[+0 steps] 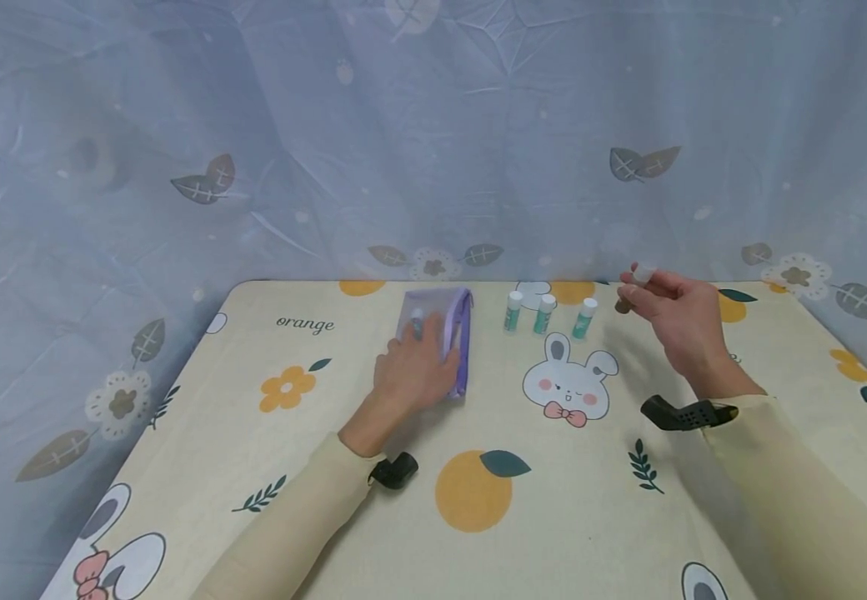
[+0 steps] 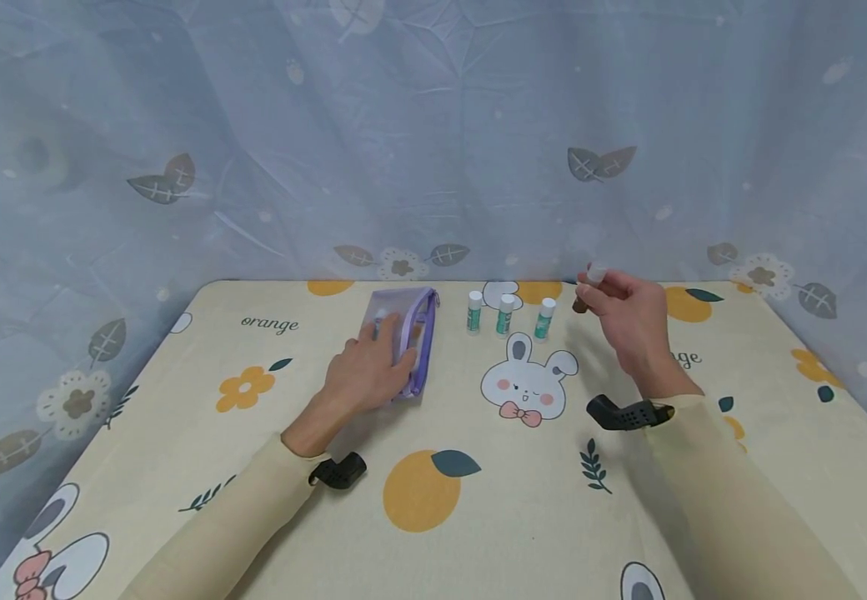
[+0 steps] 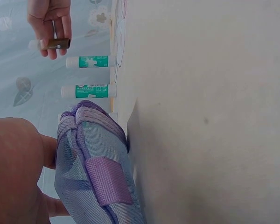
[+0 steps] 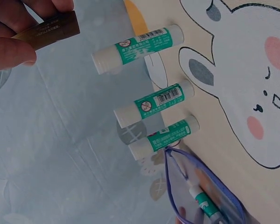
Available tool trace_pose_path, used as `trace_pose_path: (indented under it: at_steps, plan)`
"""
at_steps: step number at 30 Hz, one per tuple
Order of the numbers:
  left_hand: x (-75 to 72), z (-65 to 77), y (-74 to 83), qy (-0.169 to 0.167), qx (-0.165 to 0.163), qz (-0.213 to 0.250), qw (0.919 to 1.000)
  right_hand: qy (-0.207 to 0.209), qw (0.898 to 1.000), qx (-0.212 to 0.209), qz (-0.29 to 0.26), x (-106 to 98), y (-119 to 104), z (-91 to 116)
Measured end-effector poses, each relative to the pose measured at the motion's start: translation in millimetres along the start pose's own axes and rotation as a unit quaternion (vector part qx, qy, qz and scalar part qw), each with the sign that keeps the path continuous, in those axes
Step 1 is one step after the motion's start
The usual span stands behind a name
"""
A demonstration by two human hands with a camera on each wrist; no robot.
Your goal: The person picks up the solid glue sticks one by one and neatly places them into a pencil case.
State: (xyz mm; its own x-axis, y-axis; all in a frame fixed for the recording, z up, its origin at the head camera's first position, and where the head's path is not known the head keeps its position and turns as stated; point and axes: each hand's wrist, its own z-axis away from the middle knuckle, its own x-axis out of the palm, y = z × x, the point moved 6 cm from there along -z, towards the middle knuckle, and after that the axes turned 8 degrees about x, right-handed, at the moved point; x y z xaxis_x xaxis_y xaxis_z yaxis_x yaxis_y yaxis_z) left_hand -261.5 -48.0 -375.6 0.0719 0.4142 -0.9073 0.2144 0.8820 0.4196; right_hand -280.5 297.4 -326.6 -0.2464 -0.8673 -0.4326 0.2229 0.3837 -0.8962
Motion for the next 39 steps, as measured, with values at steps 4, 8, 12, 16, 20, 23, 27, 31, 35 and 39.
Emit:
trace_pose_path:
  at_steps: [4, 8, 12, 16, 20, 23, 27, 31, 35, 39]
  plan:
    - [0.1, 0.0, -0.2, -0.001, -0.001, 0.002, 1.0000, 0.000, 1.000, -0.007, 0.002, 0.1, -4.8, 0.4]
    - [-0.1, -0.4, -0.4, -0.001, -0.001, 0.001, 1.0000, -0.001, 1.000, -0.010, 0.001, 0.8, -8.5, 2.2]
    - [-0.1, -0.7, -0.7, 0.000, -0.002, 0.001, 1.0000, -0.003, 1.000, -0.015, 0.003, 1.9, -10.9, 4.2]
    - [0.0, -0.9, -1.0, 0.000, -0.001, 0.005, 1.0000, -0.003, 1.000, -0.019, 0.002, 2.5, -13.6, 5.3]
    - [0.2, -0.7, -1.3, 0.000, 0.000, 0.007, 1.0000, -0.002, 1.000, -0.021, 0.001, 3.2, -16.0, 6.6]
    - [0.1, -0.3, -1.5, 0.000, 0.000, 0.007, 1.0000, -0.001, 1.000, -0.026, 0.000, 4.1, -18.1, 7.9]
    - [0.0, -0.1, -1.8, 0.002, 0.002, 0.008, 1.0000, -0.001, 1.000, -0.031, 0.000, 5.9, -20.7, 9.6]
    - [-0.2, -0.1, -1.6, 0.003, 0.003, 0.006, 1.0000, -0.004, 0.999, -0.038, -0.005, 8.3, -23.0, 10.7]
    - [-0.6, 0.1, -0.8, 0.002, 0.003, 0.008, 1.0000, -0.006, 0.999, -0.043, -0.007, 9.8, -24.4, 11.8]
    - [-0.5, -0.1, -0.6, 0.003, 0.003, 0.010, 0.9999, -0.011, 0.999, -0.046, -0.008, 11.8, -25.8, 12.8]
